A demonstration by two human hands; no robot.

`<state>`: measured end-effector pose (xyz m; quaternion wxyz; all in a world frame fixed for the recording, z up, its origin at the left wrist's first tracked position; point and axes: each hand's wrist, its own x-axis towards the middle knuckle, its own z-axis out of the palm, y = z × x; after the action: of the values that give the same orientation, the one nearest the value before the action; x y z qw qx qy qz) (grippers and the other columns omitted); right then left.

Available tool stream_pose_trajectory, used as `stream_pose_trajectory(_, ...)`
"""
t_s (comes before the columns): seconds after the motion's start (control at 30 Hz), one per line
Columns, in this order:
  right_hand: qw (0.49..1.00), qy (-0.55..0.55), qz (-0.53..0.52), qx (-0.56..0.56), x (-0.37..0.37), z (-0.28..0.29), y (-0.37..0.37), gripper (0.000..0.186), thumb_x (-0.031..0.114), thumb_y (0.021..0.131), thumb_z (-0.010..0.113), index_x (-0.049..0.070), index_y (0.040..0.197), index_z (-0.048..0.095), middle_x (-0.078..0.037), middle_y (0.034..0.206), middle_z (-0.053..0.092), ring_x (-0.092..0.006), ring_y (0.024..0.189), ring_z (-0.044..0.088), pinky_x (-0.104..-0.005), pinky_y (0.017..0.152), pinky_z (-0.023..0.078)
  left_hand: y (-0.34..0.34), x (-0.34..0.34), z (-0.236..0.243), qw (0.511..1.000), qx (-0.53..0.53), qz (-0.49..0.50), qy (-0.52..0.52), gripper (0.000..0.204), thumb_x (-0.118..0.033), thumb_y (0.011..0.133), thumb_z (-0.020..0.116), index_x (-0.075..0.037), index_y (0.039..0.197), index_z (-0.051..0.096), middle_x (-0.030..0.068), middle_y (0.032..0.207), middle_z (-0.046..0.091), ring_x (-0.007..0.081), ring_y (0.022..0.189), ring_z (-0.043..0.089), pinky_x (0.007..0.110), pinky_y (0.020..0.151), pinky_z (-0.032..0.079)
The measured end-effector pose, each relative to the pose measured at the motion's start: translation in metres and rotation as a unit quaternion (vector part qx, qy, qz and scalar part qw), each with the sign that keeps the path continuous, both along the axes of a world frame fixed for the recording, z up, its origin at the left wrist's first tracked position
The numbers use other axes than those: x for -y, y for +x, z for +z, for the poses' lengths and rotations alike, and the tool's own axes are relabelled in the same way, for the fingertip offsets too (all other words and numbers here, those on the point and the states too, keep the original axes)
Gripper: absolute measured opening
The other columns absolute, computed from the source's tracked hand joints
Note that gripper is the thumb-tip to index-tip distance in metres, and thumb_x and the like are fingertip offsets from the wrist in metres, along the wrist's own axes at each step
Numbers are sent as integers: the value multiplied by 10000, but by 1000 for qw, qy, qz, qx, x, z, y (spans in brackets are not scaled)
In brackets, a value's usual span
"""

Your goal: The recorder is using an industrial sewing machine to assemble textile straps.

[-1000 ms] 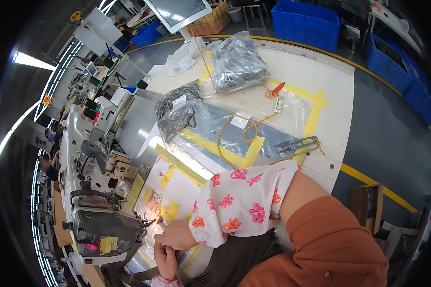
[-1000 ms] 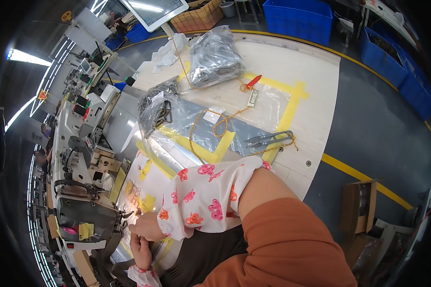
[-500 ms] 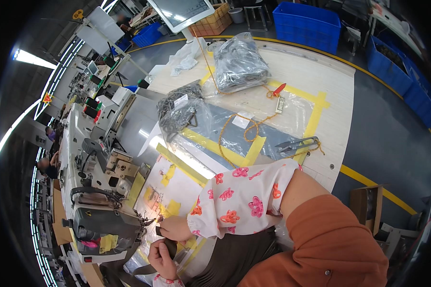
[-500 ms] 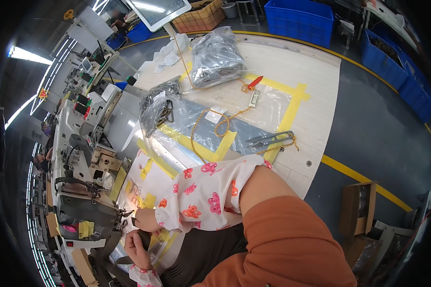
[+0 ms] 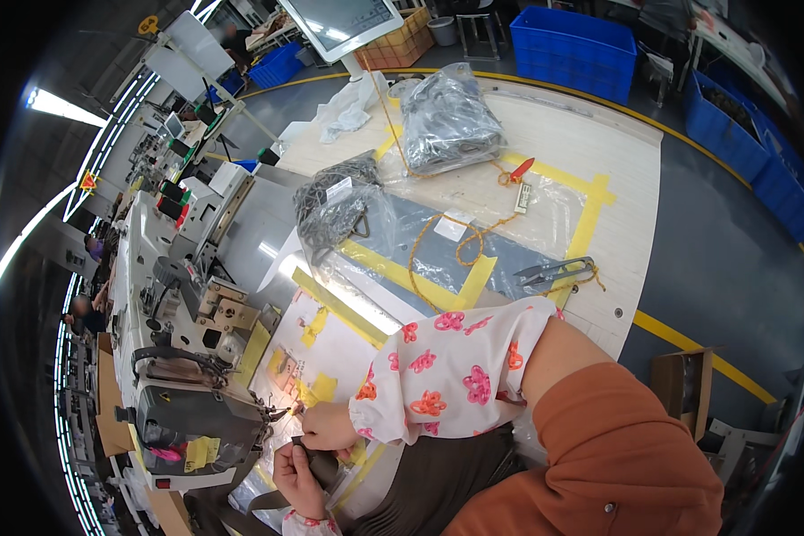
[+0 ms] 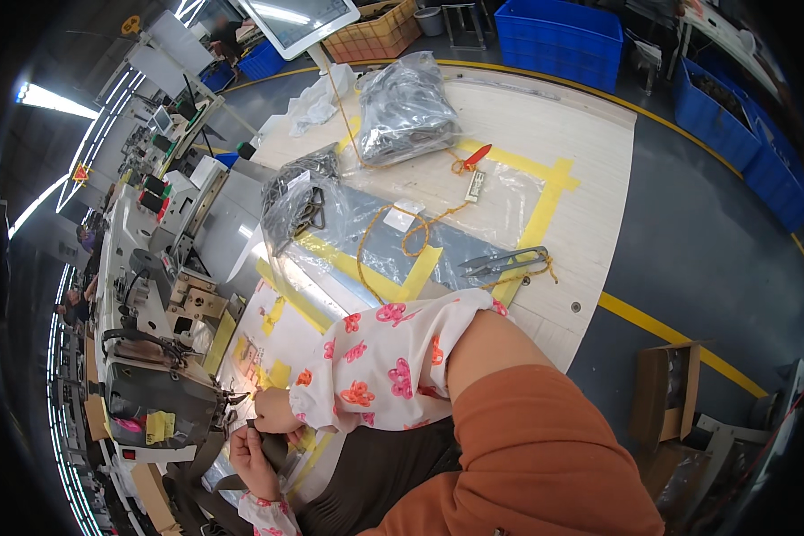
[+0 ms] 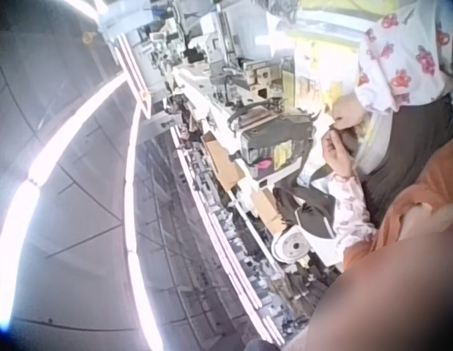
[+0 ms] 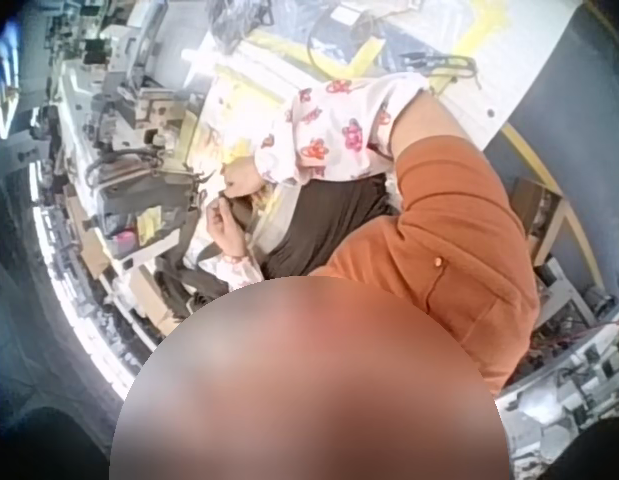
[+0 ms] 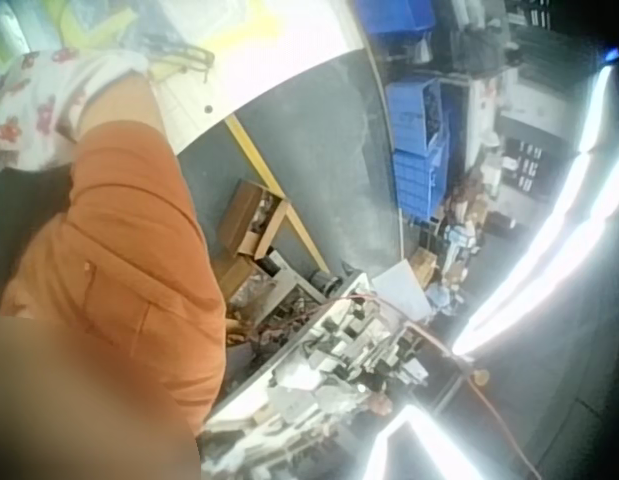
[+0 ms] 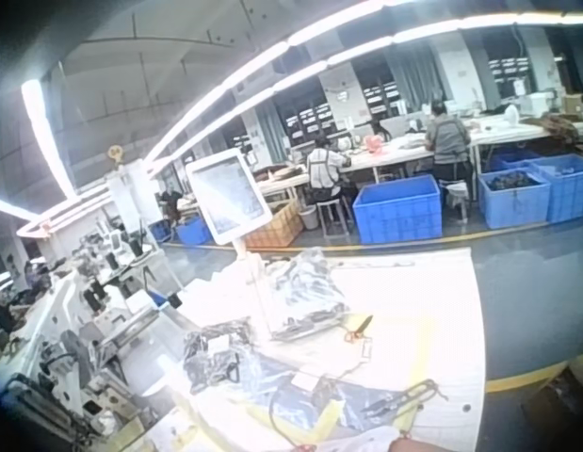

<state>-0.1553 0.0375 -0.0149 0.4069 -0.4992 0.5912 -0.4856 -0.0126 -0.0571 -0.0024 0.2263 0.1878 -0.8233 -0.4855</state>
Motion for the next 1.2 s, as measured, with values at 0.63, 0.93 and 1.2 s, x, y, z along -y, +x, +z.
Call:
stream_pose_trajectory(0.63,994,-76,-66,-36,3,-12,7,344,213,826,397,-92,725,521,-156,497,562,-272,458,595,-353,475,491,0,-2,11,994,72,-36,-69,152,-121,893,471,19,887,529,43,667,548,113,570,506,255,497,387)
stream_pose_trajectory(0.93,964,-180,-56,-187,-3,-11,4,283,217,823,448,-14,680,528,-206,583,547,-356,563,568,-397,546,452,4,7,3,989,71,-113,61,140,-117,905,458,-6,840,511,-19,670,499,43,593,409,185,543,349)
stream_pose_trajectory(1.2,984,-106,-6,-141,-6,0,-3,300,238,884,414,-20,775,519,-182,541,535,-351,543,563,-403,527,449,5,7,1,996,66,-57,-6,133,-102,886,458,5,842,525,59,611,488,92,580,441,245,537,389)
